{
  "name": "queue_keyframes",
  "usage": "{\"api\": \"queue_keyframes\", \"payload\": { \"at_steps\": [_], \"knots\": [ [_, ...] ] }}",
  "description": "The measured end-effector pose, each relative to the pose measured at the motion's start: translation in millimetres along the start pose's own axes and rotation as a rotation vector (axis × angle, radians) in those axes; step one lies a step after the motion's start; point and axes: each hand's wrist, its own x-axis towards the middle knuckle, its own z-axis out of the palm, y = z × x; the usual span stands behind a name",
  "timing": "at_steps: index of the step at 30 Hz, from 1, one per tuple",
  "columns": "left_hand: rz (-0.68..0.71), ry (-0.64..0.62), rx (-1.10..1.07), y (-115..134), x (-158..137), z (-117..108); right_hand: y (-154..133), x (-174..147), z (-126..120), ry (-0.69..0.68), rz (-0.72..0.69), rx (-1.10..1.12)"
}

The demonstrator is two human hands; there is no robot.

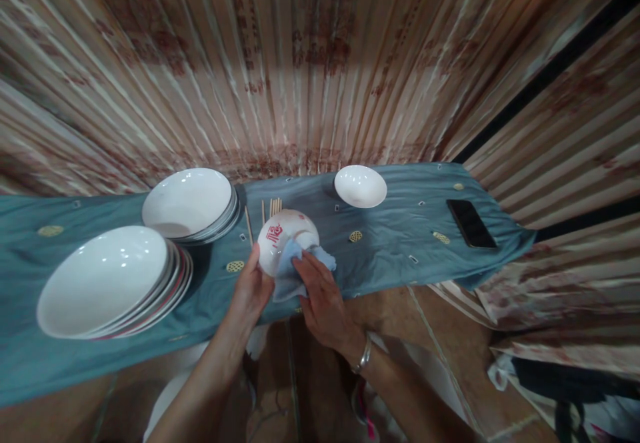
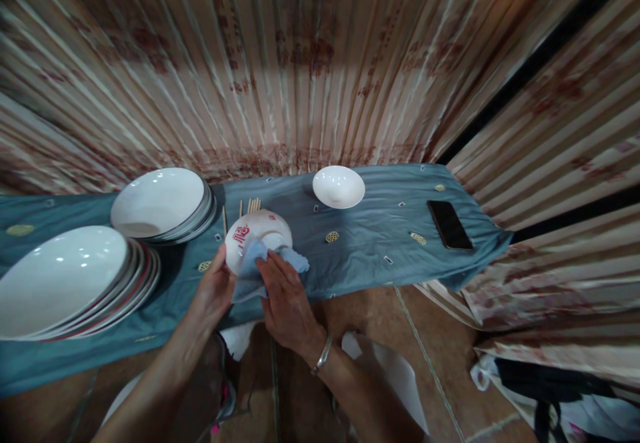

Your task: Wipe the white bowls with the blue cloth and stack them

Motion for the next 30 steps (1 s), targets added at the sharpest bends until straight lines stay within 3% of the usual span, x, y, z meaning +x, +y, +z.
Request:
{"api": "queue_keyframes", "payload": {
  "at_steps": [6, 12, 20, 30],
  "knots": [
    [0.074, 0.085, 0.037, 2, 8, -6, 15, -7, 0, 0.001, 0.017, -0.127],
    [0.092, 0.013, 0.061, -6, 2, 0, 30, -3, 3, 0.049, 0.099, -0.174],
    [0.083, 0.096, 0.030, -16, -12, 8, 15, 4, 10, 0.118, 0.078, 0.004],
    [0.155, 0.188, 0.027, -17, -6, 8, 6, 0, 13, 0.086, 0.016, 0.009]
  ]
}}
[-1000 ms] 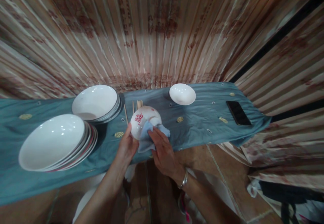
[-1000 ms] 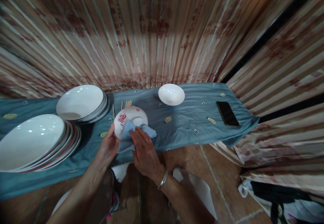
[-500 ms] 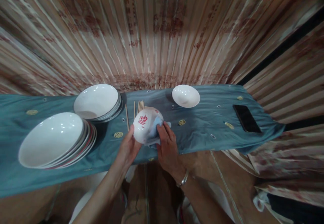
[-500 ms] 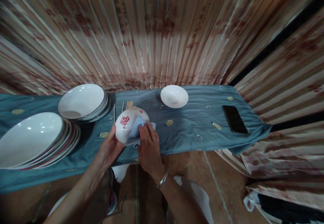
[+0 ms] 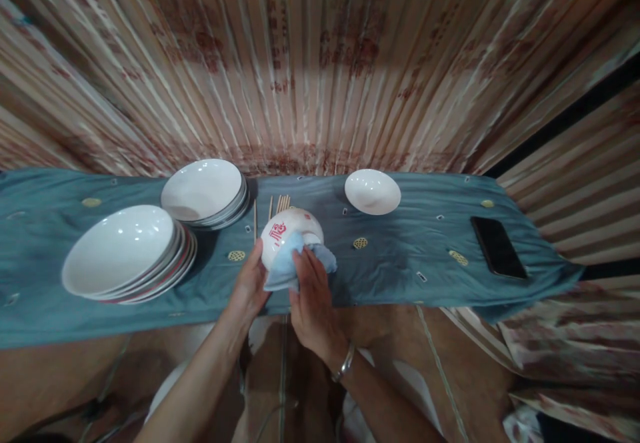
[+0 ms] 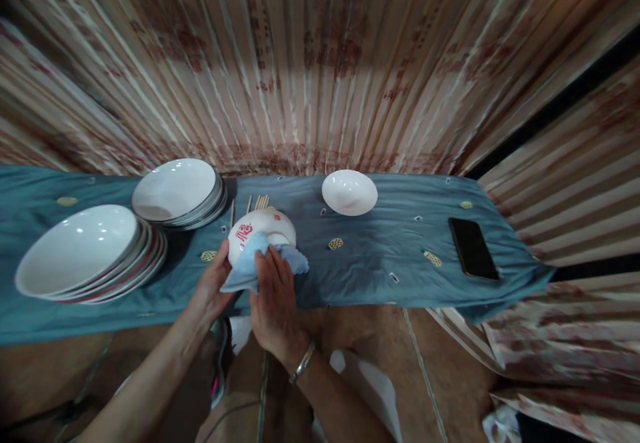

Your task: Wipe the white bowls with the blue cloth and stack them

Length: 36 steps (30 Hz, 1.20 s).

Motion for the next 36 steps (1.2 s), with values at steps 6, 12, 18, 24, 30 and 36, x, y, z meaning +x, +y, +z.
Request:
{"api": "queue_keyframes", "payload": {
  "at_steps": [6, 12, 18, 24, 30, 36],
  "knots": [
    [0.047, 0.053, -0.030, -8, 8, 17, 5, 2, 1, 0.033, 0.009, -0.038],
    [0.035, 0.057, -0.030, -11, 8, 29, 17, 1, -11, 0.027, 0.021, -0.097],
    [0.053, -0.075, 0.012, -11, 3, 24, 27, 1, -18, 0.068, 0.104, -0.209],
    [0.053, -0.110, 0.045, -15, 10, 13, 31, 0, -12, 0.079, 0.123, -0.213],
    [0.075, -0.175, 0.050, -15, 8, 7, 22, 3, -4, 0.092, 0.130, -0.138],
    [0.094, -0.095, 0.048, -16, 7, 9, 11, 0, 0, 0.072, 0.133, -0.035]
  ]
}}
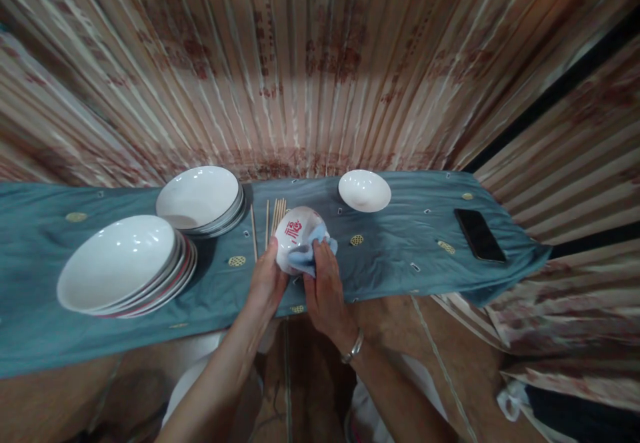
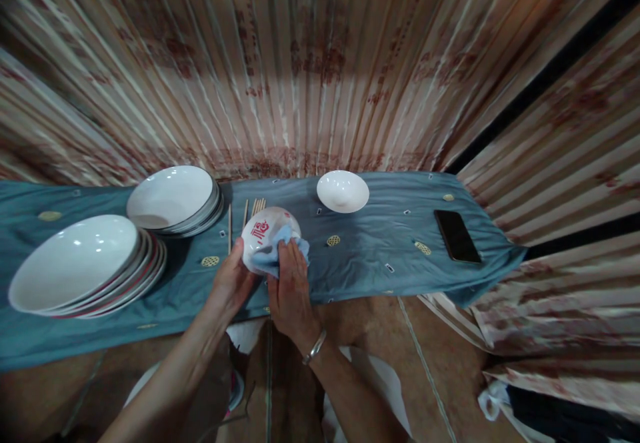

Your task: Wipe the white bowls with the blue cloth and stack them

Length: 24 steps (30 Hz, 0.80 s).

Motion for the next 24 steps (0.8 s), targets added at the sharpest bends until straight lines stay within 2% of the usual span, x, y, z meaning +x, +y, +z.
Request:
{"api": "queue_keyframes", "payload": {
  "at_steps": [4, 9, 16, 20, 24],
  "knots": [
    [0.021, 0.022, 0.047, 2, 1, 1, -1, -5, -7, -0.041, -0.031, 0.050],
    [0.099, -0.033, 0.104, 5, -6, 7, -3, -3, -20, -0.053, -0.042, 0.040],
    [0.142, -0.118, 0.279, -4, -14, 5, -11, 14, -22, -0.033, -0.190, -0.168],
    [0.181, -0.158, 0.348, -8, -13, -2, -6, 23, -22, -0.018, -0.188, -0.271],
    [0.150, -0.133, 0.355, -10, -13, -5, 1, 30, -23, -0.003, -0.141, -0.239]
  ]
}}
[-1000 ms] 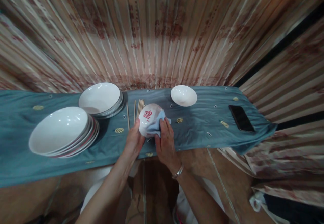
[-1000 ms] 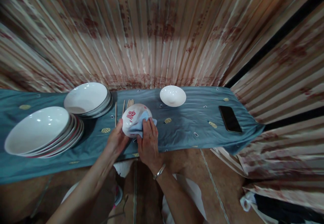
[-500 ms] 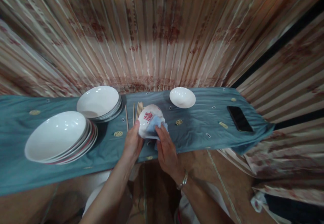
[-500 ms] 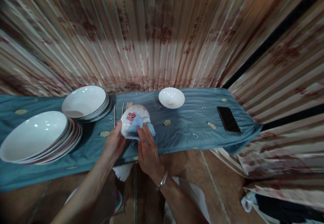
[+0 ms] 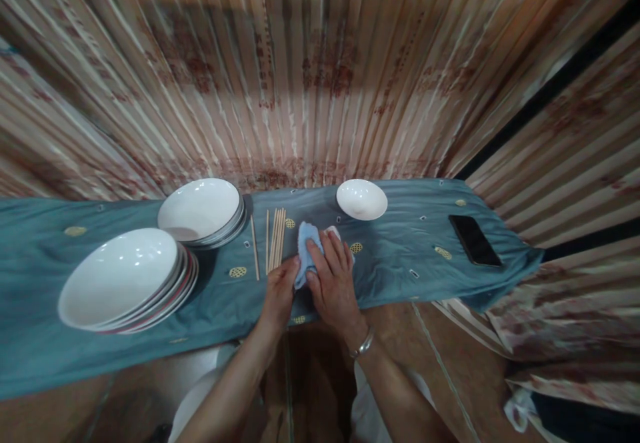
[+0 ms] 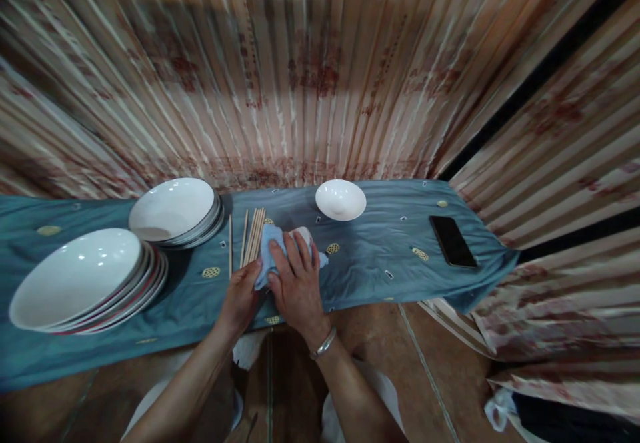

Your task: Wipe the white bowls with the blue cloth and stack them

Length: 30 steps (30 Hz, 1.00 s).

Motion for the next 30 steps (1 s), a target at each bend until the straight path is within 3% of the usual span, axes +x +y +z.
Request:
{"api": "queue_keyframes", "payload": {
  "at_steps": [10, 17, 30],
  "knots": [
    [-0.001, -0.100, 0.003, 0, -3, 2, 15, 10, 1, 0.102, 0.220, 0.295],
    [-0.037, -0.052, 0.003, -1, 0, -1, 27, 15, 9, 0.179, 0.336, 0.484],
    [-0.058, -0.029, -0.013, 1, 1, -2, 32, 16, 16, 0.214, 0.396, 0.533]
  ]
}}
